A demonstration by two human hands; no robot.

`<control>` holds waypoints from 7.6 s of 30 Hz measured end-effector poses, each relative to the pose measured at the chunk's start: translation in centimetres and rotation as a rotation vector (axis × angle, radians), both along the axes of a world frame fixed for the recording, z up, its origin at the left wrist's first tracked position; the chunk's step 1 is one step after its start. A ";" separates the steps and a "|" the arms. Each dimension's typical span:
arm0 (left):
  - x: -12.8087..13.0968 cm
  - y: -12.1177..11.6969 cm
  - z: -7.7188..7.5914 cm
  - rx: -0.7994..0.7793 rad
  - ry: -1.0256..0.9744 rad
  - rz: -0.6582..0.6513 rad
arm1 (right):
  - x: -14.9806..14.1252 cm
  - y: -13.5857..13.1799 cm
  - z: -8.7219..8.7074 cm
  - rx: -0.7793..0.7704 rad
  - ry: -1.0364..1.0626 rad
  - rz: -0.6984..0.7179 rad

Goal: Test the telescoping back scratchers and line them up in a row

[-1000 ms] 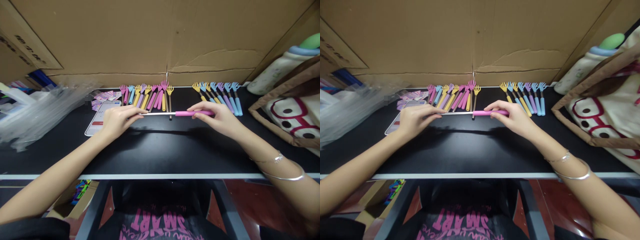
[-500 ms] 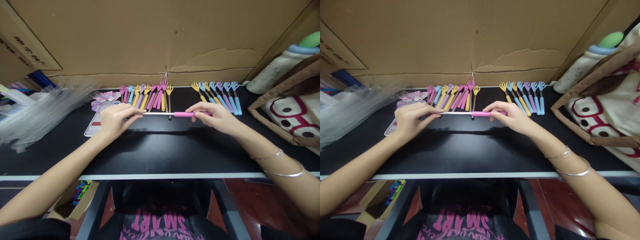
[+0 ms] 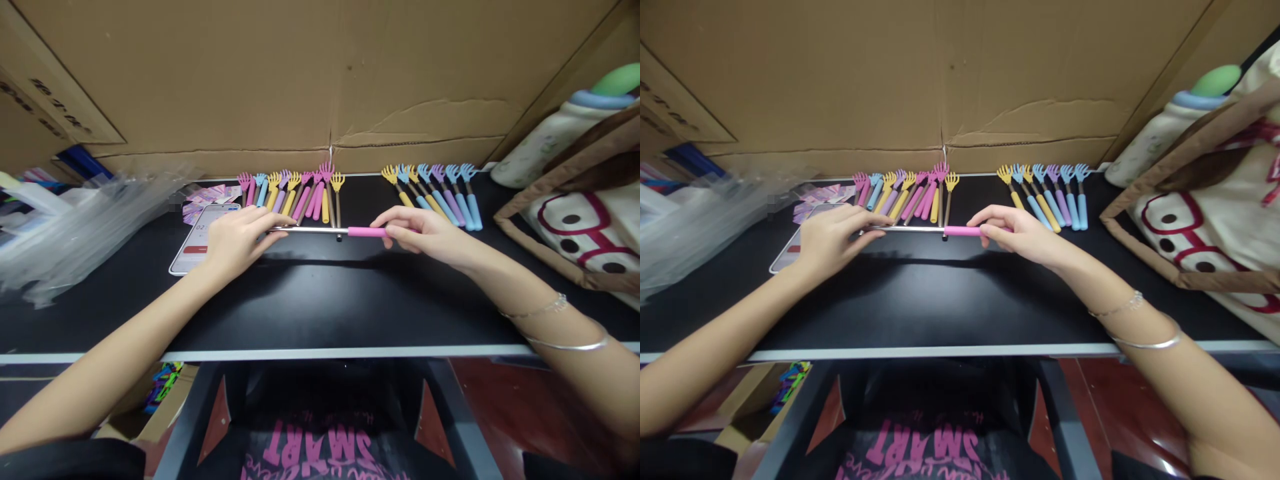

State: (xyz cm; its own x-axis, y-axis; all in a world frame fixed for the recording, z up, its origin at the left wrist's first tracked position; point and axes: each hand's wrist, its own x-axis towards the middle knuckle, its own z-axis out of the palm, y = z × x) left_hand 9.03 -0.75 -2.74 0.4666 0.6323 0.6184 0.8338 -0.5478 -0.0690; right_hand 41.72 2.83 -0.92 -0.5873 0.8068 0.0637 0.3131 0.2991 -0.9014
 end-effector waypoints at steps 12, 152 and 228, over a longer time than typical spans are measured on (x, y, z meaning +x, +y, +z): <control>-0.5 0.3 0.3 -0.087 0.093 0.057 | 0.5 0.5 0.3 0.105 -0.061 -0.044; -0.2 -0.3 -0.3 -0.550 -0.169 0.085 | -0.2 -1.0 -0.7 0.585 -0.159 -0.144; -0.2 -0.6 -0.3 0.031 0.086 0.038 | -1.2 -0.9 -2.0 -0.253 0.214 -0.066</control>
State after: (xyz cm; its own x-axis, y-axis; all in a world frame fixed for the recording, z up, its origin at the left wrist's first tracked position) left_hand 8.80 -1.32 -3.04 0.4947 0.6321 0.5964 0.8443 -0.5123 -0.1575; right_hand 40.52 1.96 -2.87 -0.5284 0.8485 -0.0276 0.1203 0.0426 -0.9918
